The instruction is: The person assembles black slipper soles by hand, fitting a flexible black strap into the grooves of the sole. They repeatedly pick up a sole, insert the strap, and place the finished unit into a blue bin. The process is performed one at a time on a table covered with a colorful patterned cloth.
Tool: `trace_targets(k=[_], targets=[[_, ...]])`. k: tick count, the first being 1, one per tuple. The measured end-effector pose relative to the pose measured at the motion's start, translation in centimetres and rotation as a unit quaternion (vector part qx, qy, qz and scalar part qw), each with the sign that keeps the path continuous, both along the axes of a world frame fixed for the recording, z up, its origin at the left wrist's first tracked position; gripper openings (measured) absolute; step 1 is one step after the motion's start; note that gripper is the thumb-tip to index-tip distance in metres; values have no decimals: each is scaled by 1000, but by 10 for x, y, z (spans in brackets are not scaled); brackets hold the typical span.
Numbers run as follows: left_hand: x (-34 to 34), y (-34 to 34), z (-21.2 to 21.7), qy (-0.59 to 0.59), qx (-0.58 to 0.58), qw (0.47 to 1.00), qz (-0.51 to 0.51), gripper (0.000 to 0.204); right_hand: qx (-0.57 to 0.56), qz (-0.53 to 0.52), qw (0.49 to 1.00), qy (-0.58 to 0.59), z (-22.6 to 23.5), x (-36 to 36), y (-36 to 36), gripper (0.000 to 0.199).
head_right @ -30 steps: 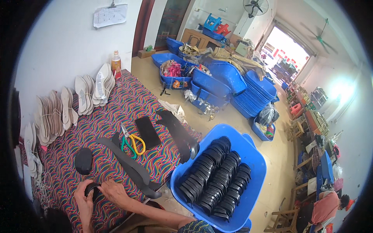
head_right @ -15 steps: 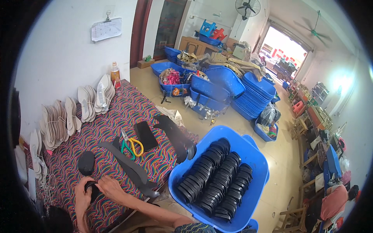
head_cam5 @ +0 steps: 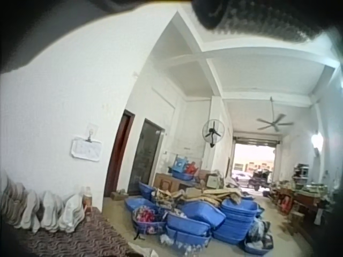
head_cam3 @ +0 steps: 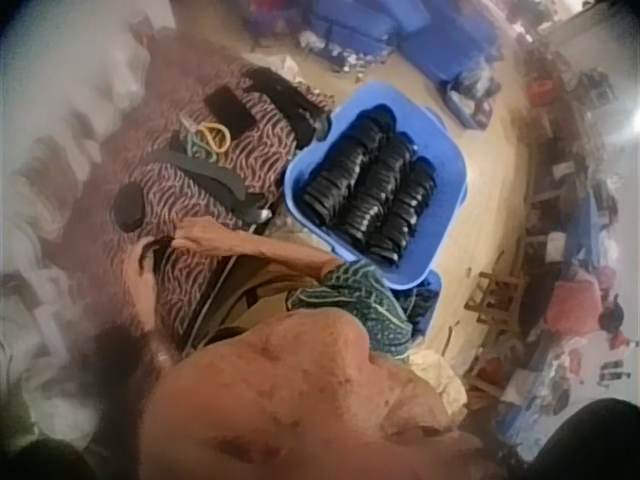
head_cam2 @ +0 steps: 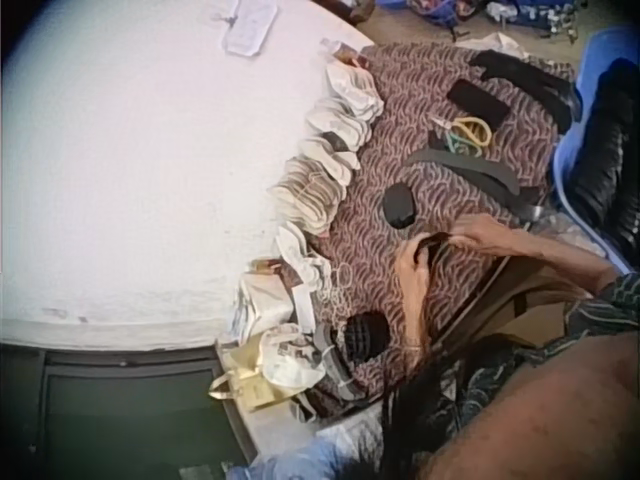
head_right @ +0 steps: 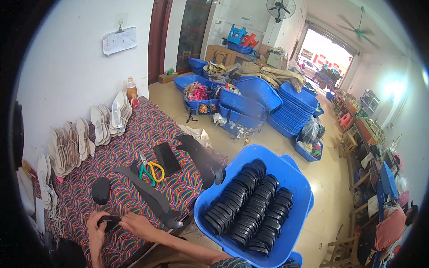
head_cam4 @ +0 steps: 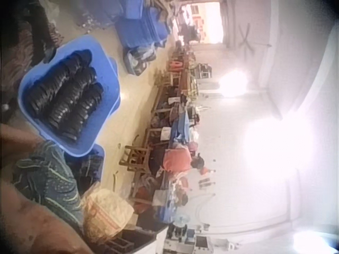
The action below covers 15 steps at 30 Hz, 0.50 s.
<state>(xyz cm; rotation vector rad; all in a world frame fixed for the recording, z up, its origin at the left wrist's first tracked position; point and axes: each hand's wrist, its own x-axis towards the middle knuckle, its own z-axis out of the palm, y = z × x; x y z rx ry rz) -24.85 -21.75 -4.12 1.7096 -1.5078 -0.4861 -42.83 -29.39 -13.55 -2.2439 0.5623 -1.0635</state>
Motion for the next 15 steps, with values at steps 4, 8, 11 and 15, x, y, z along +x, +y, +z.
trace_targets(k=[4, 8, 11, 15], targets=[[4, 23, 14, -53, -87, 994, -51, 30, 502, 108, 855, -68, 12, -28, 1, 43], [-14, 19, 39, -46, -98, 980, -167, 16, 635, 158, 752, -73, 39, -28, -19, 41], [-20, 0, 28, -42, -154, 962, -221, 27, 693, 107, 687, -191, 18, -17, -12, 40], [-5, 3, 18, -35, -182, 958, -220, 28, 677, 75, 682, -267, 71, -7, -2, 39]])
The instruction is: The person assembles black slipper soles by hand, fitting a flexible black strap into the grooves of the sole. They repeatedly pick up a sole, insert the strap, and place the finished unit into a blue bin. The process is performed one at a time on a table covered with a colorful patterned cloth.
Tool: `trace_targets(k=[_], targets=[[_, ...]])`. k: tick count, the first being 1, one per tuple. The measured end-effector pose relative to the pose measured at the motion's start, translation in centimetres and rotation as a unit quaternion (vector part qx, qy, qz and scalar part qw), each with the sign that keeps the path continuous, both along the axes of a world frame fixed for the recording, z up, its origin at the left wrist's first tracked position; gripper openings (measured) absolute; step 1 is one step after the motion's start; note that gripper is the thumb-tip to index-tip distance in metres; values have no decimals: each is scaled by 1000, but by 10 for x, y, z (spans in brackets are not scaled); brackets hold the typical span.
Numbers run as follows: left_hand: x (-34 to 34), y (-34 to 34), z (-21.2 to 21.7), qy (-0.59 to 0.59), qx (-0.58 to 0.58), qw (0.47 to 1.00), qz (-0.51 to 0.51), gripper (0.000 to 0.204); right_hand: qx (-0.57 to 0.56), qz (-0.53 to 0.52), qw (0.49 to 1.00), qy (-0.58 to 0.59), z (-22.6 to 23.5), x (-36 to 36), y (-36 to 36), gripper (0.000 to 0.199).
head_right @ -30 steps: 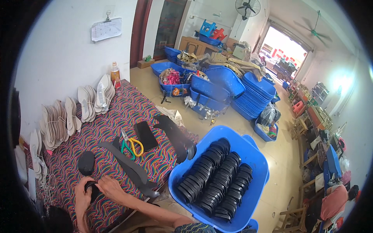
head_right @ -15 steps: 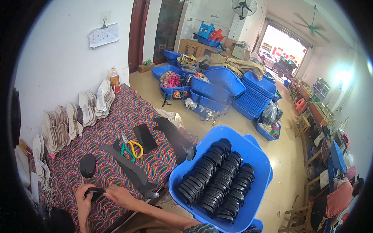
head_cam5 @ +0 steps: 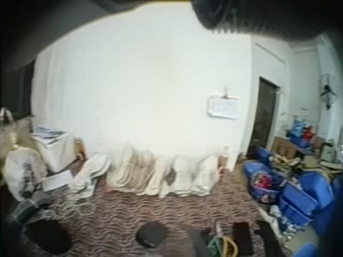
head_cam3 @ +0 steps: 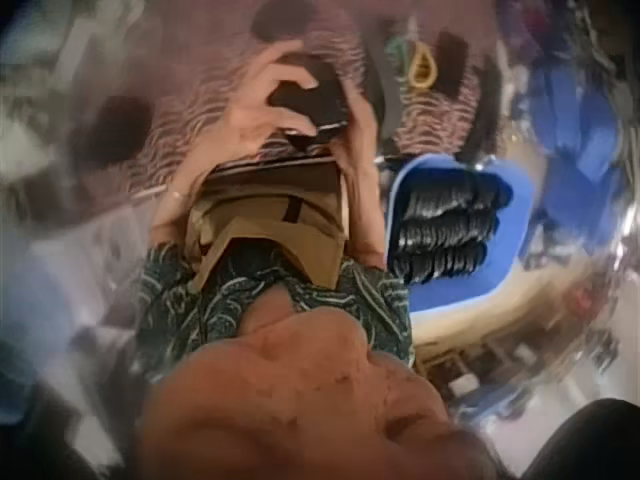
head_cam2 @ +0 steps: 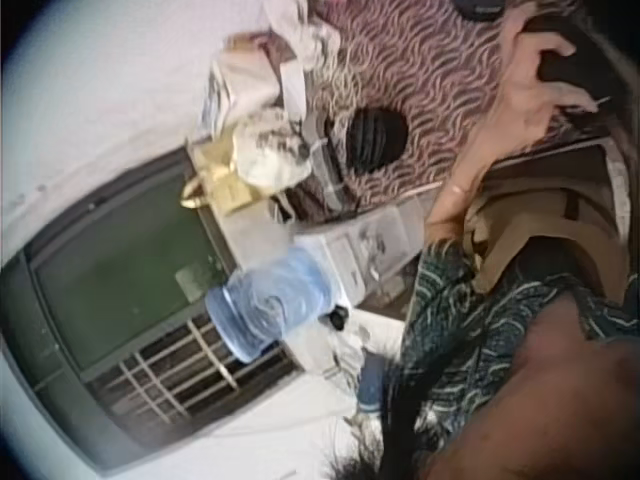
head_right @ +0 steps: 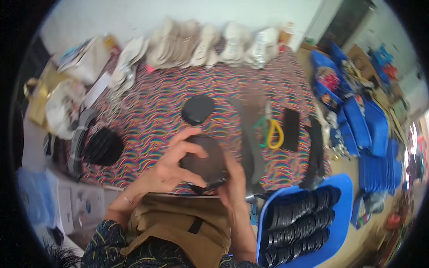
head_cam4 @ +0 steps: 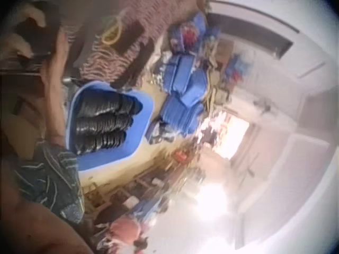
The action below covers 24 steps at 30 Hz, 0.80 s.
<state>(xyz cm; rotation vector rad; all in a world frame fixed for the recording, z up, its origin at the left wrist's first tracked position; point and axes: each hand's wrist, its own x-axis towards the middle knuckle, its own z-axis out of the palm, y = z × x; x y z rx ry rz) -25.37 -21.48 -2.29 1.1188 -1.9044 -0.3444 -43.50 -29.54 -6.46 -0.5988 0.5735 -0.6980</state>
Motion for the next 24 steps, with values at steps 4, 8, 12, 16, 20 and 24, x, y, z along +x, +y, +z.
trace_targets(k=[4, 8, 12, 16, 20, 24], targets=[[-6, 2, 4, 70, -64, 995, 32, 37, -109, -26, 993, 18, 10, 0, -7, 37], [-4, -10, -14, 325, -58, 933, 144, 44, -156, -111, 982, -1, 9, 8, -1, 38], [-21, -8, -22, 591, 175, 784, 79, 42, -192, -170, 966, 0, 2, 15, -3, 40], [-32, -7, -48, 627, 192, 752, 64, 34, -216, -190, 958, 15, -7, 23, -3, 33], [-31, -11, -44, 509, 148, 828, 184, 34, -264, -160, 949, 58, -21, 20, -2, 37], [-31, -16, -67, 320, 61, 894, 308, 38, -212, -246, 942, 80, -28, 40, 12, 39]])
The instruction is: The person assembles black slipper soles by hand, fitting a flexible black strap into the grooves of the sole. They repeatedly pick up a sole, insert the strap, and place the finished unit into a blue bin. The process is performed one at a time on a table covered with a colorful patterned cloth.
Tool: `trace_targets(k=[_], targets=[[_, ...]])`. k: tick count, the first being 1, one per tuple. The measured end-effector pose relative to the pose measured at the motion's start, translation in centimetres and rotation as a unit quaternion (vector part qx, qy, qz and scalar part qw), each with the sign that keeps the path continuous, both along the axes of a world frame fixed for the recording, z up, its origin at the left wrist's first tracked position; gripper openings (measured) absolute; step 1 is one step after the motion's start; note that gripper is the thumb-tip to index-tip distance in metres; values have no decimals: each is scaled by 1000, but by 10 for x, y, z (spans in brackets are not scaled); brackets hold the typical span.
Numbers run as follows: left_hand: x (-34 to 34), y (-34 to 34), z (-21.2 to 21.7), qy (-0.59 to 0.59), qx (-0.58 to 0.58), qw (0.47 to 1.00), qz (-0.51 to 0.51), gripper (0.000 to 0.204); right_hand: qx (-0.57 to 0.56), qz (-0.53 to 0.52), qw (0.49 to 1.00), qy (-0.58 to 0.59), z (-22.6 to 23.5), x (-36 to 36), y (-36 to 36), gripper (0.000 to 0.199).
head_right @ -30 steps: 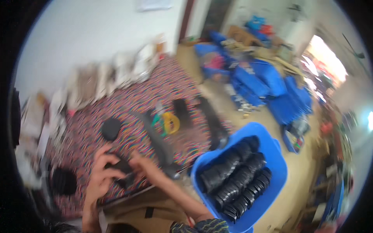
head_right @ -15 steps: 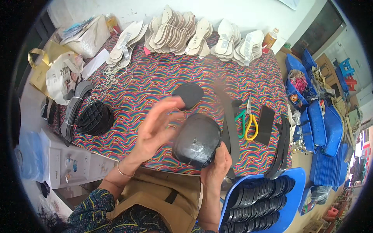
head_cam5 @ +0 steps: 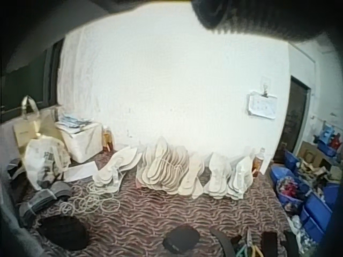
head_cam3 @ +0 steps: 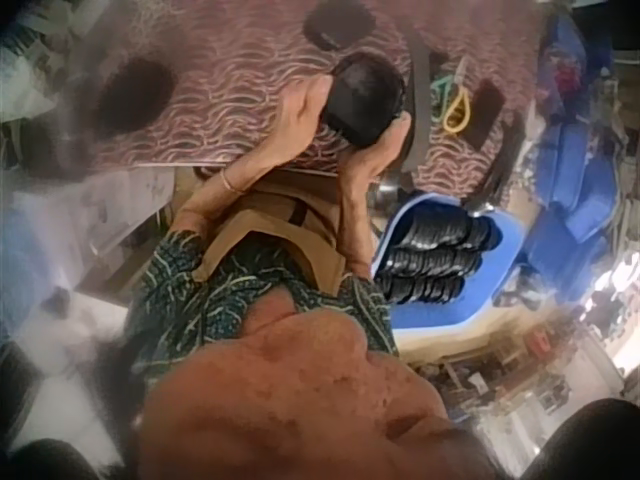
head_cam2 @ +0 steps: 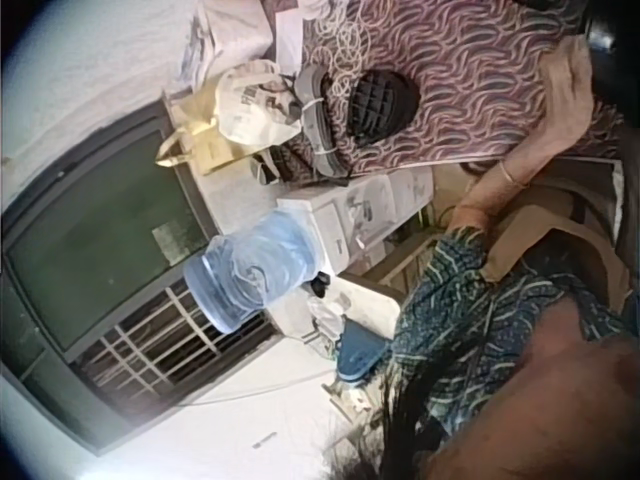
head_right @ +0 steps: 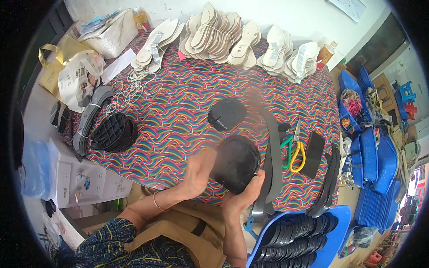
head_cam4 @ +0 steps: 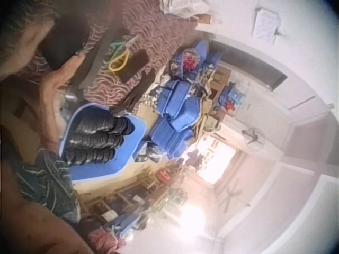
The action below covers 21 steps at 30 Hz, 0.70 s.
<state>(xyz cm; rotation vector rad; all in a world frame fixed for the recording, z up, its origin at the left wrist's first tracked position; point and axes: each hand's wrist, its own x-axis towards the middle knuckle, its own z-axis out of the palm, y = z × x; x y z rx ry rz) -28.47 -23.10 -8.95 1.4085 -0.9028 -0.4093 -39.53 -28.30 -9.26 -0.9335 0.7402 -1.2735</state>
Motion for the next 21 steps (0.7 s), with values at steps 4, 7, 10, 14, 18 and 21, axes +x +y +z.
trace_targets(k=[4, 7, 10, 14, 18, 21], targets=[[1, 7, 5, 83, 2, 995, -51, 39, 36, -18, 999, -25, -3, 5, -4, 42], [6, 1, 20, 324, 11, 943, -82, 40, 16, 23, 999, -18, -2, -1, -11, 44], [14, 1, 28, 212, 4, 969, -123, 40, -25, 18, 1000, -3, -8, -2, -7, 43], [18, 0, 27, 293, -23, 939, -179, 37, -1, -41, 999, 28, -19, 4, -2, 42], [18, 1, 32, 349, -22, 918, -185, 36, 28, 34, 998, -47, -2, 4, -9, 41], [25, 0, 33, 392, 4, 895, -212, 38, 20, 19, 999, 34, -8, -5, -15, 37]])
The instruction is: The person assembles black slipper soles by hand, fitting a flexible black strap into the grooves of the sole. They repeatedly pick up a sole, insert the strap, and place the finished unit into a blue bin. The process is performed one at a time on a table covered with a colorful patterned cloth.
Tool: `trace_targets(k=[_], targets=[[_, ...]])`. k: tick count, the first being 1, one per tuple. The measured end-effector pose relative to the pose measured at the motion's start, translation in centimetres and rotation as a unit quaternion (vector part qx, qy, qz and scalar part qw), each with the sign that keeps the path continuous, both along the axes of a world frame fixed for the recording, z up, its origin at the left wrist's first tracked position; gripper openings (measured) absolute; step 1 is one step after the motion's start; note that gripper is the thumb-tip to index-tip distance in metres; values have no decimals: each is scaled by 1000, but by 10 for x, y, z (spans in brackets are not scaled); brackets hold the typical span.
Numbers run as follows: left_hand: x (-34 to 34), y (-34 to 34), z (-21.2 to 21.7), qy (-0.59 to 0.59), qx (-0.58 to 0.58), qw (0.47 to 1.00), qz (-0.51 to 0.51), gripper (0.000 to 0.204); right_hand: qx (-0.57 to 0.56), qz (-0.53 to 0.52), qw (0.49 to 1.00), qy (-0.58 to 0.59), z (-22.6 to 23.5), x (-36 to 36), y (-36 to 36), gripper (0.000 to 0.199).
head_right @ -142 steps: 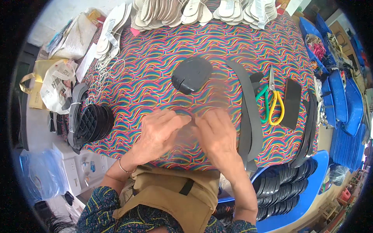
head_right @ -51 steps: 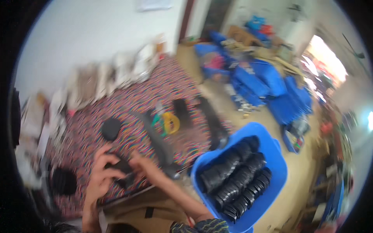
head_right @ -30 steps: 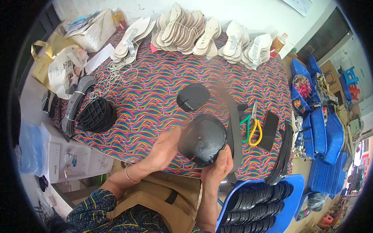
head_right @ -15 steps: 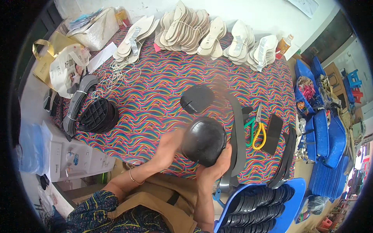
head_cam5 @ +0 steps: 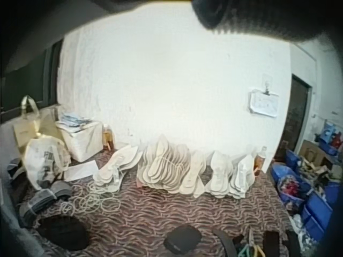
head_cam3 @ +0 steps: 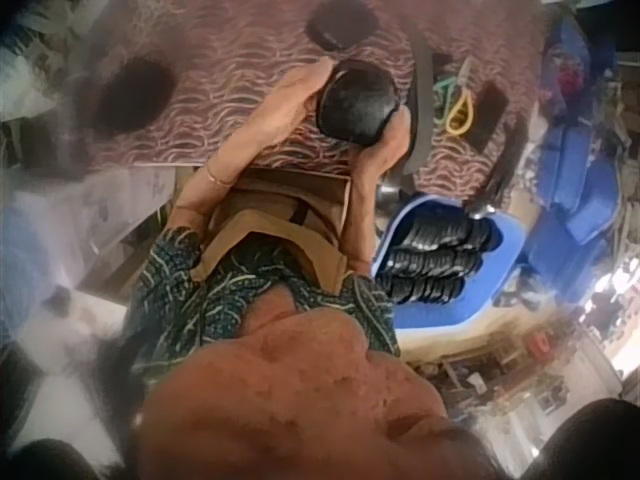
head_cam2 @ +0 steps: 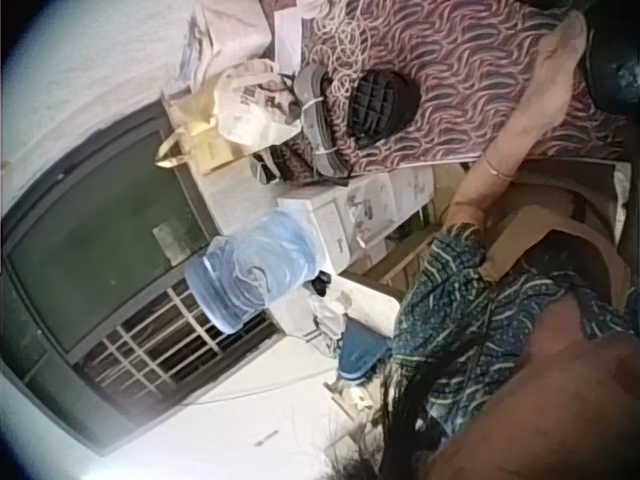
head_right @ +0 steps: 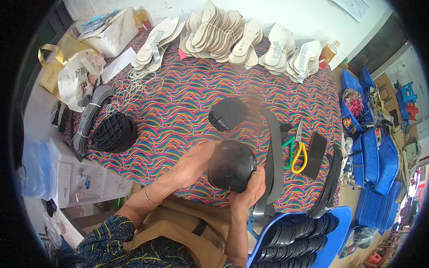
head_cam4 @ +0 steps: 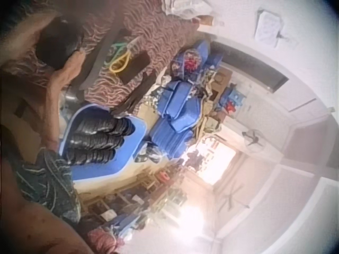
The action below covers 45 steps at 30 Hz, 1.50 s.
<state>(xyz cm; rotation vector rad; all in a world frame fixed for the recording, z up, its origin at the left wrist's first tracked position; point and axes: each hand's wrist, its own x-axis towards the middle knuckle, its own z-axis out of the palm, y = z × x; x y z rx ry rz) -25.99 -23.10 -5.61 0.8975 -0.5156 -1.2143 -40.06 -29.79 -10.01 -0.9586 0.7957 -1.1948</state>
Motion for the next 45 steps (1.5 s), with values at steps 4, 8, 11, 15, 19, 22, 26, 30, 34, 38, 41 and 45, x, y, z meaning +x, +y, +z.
trace_targets(k=[4, 8, 11, 15, 19, 22, 26, 30, 34, 38, 41, 45], targets=[[10, -2, -4, -88, -24, 996, -22, 38, -52, 83, 994, -38, 4, -1, -1, 36], [12, 0, -10, -149, -10, 989, -17, 39, -22, 57, 998, -29, 3, 4, 1, 33], [19, 4, 0, 16, -13, 995, -93, 41, 1, 40, 998, -42, 5, 6, 1, 32], [15, 5, -2, -40, -116, 985, -126, 72, 28, 39, 997, -58, 8, 9, 1, 33], [11, 9, 2, -166, -153, 970, -92, 100, 62, 49, 995, -53, 12, 13, -3, 35], [4, 16, 5, -74, -80, 992, -64, 104, 63, 54, 996, -44, 14, 16, -4, 35], [2, 23, -6, -165, -53, 985, -19, 95, 33, 60, 997, -45, 10, 16, -6, 30], [2, 24, -9, -133, -54, 988, 52, 81, -31, 98, 994, 36, 10, 8, -6, 29], [31, 25, 1, -125, 17, 991, -33, 33, -64, 156, 985, 28, 9, -4, -10, 35], [36, 23, 12, -212, 72, 972, -68, 25, -71, 174, 980, 66, 3, -13, -15, 35], [27, 23, 16, -483, -5, 874, 39, 27, -90, 176, 976, 88, 3, -10, -15, 26], [33, 24, 26, -348, 68, 932, -75, 27, -92, 220, 966, 104, 8, -16, -22, 24]])
